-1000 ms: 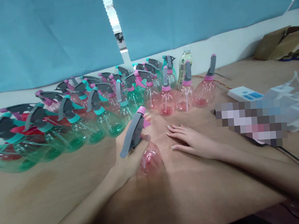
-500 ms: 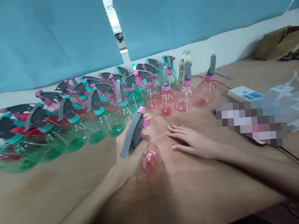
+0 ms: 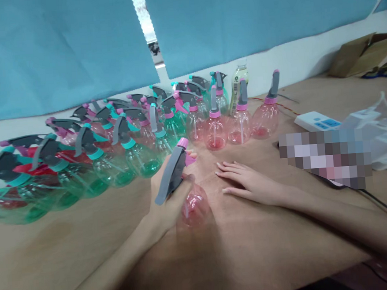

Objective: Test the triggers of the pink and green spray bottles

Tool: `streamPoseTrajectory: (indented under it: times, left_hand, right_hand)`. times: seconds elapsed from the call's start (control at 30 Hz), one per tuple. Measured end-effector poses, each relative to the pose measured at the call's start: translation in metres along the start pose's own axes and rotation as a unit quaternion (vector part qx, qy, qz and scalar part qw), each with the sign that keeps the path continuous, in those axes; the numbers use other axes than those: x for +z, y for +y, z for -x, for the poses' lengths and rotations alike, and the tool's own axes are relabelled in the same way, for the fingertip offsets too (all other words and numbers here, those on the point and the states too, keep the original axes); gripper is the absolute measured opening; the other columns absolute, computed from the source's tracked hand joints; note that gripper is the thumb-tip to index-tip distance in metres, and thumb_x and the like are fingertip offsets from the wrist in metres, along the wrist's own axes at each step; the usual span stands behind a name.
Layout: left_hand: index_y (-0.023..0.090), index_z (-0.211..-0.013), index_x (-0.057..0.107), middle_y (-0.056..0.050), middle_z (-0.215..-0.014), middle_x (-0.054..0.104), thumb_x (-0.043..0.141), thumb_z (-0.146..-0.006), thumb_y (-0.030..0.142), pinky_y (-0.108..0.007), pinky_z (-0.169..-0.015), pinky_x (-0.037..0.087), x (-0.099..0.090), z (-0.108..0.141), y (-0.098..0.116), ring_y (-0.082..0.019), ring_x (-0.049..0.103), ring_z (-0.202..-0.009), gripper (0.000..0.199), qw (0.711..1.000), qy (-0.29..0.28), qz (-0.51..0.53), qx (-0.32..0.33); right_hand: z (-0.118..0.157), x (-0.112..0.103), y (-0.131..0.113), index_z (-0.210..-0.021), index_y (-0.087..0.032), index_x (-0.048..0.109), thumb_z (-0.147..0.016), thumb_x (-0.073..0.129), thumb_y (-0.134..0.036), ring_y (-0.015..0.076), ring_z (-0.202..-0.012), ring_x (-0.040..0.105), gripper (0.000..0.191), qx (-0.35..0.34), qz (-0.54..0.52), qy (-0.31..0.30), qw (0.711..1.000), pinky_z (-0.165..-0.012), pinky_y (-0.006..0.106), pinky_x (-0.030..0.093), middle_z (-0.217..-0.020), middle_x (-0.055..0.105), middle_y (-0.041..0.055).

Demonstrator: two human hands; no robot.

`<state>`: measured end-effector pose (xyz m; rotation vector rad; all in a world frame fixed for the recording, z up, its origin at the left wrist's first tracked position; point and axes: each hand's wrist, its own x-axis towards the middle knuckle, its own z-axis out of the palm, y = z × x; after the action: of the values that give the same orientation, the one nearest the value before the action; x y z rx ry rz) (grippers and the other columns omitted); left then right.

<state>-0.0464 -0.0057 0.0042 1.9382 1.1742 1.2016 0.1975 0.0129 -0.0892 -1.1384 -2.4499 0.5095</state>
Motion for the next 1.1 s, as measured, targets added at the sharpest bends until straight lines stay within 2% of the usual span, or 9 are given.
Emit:
streamPoseTrajectory:
  times: [0.07, 0.2, 0.27, 0.43, 0.57, 0.73, 0.9, 1.03, 1.1]
  left_hand:
    - [0.024, -0.119, 0.064, -0.005, -0.114, 0.068, 0.058, -0.082, 0.022, -0.034, -0.082, 0.053, 0.0, 0.0, -0.001, -0.019, 0.063, -0.081, 0.037, 1.0, -0.001, 0.005, 0.0]
    - [0.026, -0.113, 0.066, -0.001, -0.085, 0.066, 0.058, -0.082, 0.023, -0.032, -0.07, 0.053, -0.003, 0.001, -0.003, -0.017, 0.059, -0.068, 0.031, 1.0, 0.005, -0.024, 0.015]
    - [0.027, -0.106, 0.067, 0.001, -0.078, 0.063, 0.059, -0.081, 0.022, -0.031, -0.066, 0.052, -0.004, 0.002, -0.003, -0.017, 0.058, -0.066, 0.027, 0.999, 0.009, -0.032, 0.03]
    - [0.023, -0.097, 0.065, -0.001, -0.091, 0.067, 0.055, -0.078, 0.015, -0.03, -0.071, 0.052, -0.004, 0.0, 0.001, -0.017, 0.063, -0.074, 0.023, 0.999, -0.004, -0.007, 0.034]
    - [0.022, -0.088, 0.063, 0.0, -0.084, 0.064, 0.056, -0.076, 0.018, -0.03, -0.067, 0.049, -0.004, -0.001, 0.003, -0.016, 0.061, -0.07, 0.014, 1.0, -0.001, -0.001, 0.019]
    - [0.022, -0.089, 0.063, -0.001, -0.087, 0.066, 0.057, -0.072, 0.018, -0.031, -0.069, 0.05, -0.004, -0.002, 0.006, -0.019, 0.063, -0.077, 0.019, 1.0, 0.009, 0.004, 0.006]
    - [0.022, -0.086, 0.061, 0.0, -0.084, 0.064, 0.056, -0.072, 0.018, -0.029, -0.072, 0.049, -0.003, -0.002, 0.009, -0.017, 0.061, -0.077, 0.016, 1.0, 0.012, 0.013, -0.003]
    - [0.022, -0.085, 0.061, 0.001, -0.081, 0.063, 0.056, -0.072, 0.02, -0.028, -0.068, 0.048, -0.004, -0.002, 0.009, -0.015, 0.06, -0.071, 0.014, 1.0, 0.006, 0.009, -0.009]
    - [0.023, -0.084, 0.062, 0.001, -0.078, 0.063, 0.057, -0.072, 0.023, -0.028, -0.063, 0.048, -0.003, -0.001, 0.008, -0.015, 0.059, -0.067, 0.013, 1.0, 0.023, -0.006, -0.018]
  right_hand:
    - [0.0, 0.0, 0.0, -0.145, -0.022, 0.047, -0.095, 0.043, -0.059, 0.0295, -0.145, 0.032, 0.062, 0.001, 0.0, 0.0, 1.0, -0.119, 0.054, 0.024, -0.155, 0.037, 0.0093]
    - [-0.001, 0.0, -0.001, -0.145, -0.02, 0.047, -0.095, 0.042, -0.06, 0.029, -0.145, 0.031, 0.063, 0.005, 0.007, -0.006, 1.0, -0.12, 0.052, 0.023, -0.156, 0.036, 0.0098]
    - [-0.001, 0.0, 0.0, -0.145, -0.019, 0.047, -0.095, 0.042, -0.06, 0.0291, -0.145, 0.031, 0.064, 0.005, 0.008, -0.007, 1.0, -0.12, 0.052, 0.023, -0.156, 0.035, 0.01]
    - [0.0, 0.0, 0.001, -0.145, -0.02, 0.047, -0.095, 0.042, -0.06, 0.0291, -0.145, 0.031, 0.064, 0.004, 0.01, -0.006, 1.0, -0.12, 0.052, 0.024, -0.156, 0.036, 0.0094]
    - [0.0, 0.0, 0.001, -0.145, -0.022, 0.047, -0.095, 0.043, -0.06, 0.029, -0.145, 0.031, 0.063, 0.003, 0.008, -0.004, 1.0, -0.12, 0.053, 0.024, -0.156, 0.036, 0.0087]
    - [0.0, 0.0, 0.0, -0.145, -0.021, 0.047, -0.095, 0.043, -0.06, 0.0292, -0.145, 0.031, 0.064, 0.004, 0.006, -0.006, 1.0, -0.12, 0.053, 0.023, -0.156, 0.035, 0.0092]
    - [0.0, 0.0, 0.0, -0.145, -0.022, 0.047, -0.095, 0.044, -0.059, 0.0295, -0.145, 0.032, 0.062, 0.001, 0.002, 0.0, 1.0, -0.12, 0.053, 0.024, -0.156, 0.037, 0.0093]
    - [0.0, 0.0, 0.0, -0.144, -0.021, 0.048, -0.095, 0.044, -0.059, 0.0297, -0.145, 0.032, 0.062, 0.001, 0.002, 0.001, 1.0, -0.119, 0.053, 0.024, -0.155, 0.037, 0.0095]
    - [0.0, 0.0, 0.0, -0.144, -0.021, 0.048, -0.095, 0.043, -0.059, 0.0295, -0.145, 0.032, 0.063, 0.002, 0.004, -0.002, 1.0, -0.12, 0.053, 0.024, -0.156, 0.037, 0.0097]
